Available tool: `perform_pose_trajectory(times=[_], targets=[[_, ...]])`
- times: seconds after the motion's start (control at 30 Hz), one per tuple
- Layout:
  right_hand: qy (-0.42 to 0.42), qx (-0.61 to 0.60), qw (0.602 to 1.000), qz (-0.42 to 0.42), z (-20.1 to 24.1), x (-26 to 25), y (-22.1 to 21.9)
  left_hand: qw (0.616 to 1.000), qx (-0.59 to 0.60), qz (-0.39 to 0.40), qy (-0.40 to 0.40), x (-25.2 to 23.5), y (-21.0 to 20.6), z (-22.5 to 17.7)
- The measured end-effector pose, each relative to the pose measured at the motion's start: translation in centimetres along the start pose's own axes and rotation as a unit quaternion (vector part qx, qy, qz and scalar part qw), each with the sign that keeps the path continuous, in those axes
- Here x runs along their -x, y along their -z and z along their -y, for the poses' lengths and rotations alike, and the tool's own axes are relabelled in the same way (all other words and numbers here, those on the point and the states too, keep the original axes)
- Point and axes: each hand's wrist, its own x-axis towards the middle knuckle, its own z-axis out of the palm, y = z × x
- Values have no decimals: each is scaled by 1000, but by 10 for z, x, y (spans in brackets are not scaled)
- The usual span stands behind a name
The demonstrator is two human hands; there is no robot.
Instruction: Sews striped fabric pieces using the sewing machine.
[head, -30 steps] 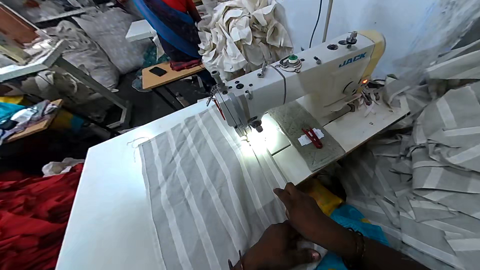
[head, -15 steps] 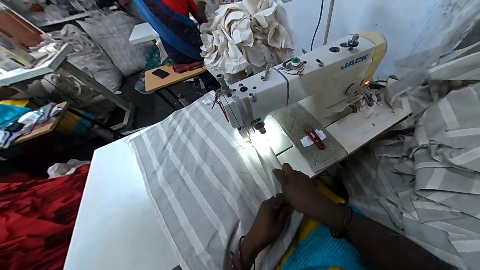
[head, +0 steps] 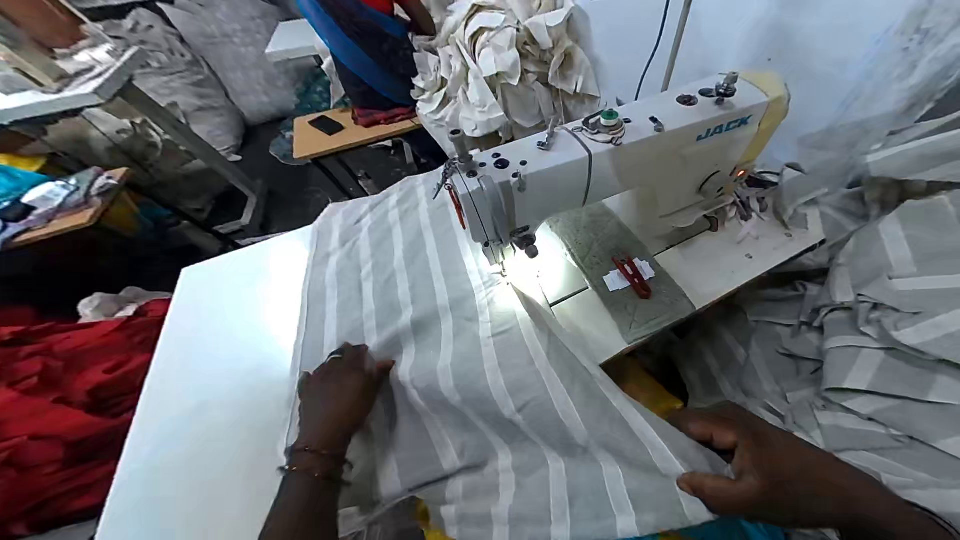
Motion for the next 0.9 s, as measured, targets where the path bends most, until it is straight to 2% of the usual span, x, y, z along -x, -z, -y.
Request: perform_pose_trajectory(times=[0.03,0.1,0.13,0.17,0.2,0.23,0.3,0.33,0.4,0.47,0.57,0.63,0.7,0.77,0.83,0.87,0.9], targets=[[63,59,996,-19,5,2,-5,999,34,11,-1,0,11,-34],[142,123,982,-4,16,0,-19,977,212,35,-16,18,5,-110],[143,137,980,22,22,-1,-28,933,348,96,-11,35,-7,-147],[126,142,980,55,25,-4,-39,867,456,200,3,56,-19,-177],[102,141,980,93,23,-8,-49,820,497,283,14,80,-32,-197],[73,142,979,126,18,-14,-57,808,481,338,4,102,-47,-206],[13,138,981,137,3,-31,-62,842,385,371,-81,130,-77,-202],[-9,132,987,97,-3,-43,-62,851,341,382,-117,135,-83,-198],[-50,141,988,-27,-10,-75,-64,855,281,414,-132,135,-79,-198],[-88,188,971,-121,-15,-114,-68,856,225,444,-142,130,-66,-211],[-89,261,944,-179,-18,-155,-71,859,142,473,-137,126,-61,-226],[-94,285,940,-163,-17,-159,-72,856,132,478,-144,126,-61,-226],[-136,279,946,-93,-10,-148,-73,842,223,453,-190,129,-75,-209],[-171,261,950,-28,-5,-137,-75,782,366,449,-232,124,-93,-185],[-179,262,948,-11,-3,-134,-76,719,438,468,-268,115,-105,-168],[-181,261,948,-10,-3,-136,-75,718,442,455,-287,112,-110,-162],[-190,256,948,-3,-1,-139,-73,737,435,419,-305,111,-115,-158]])
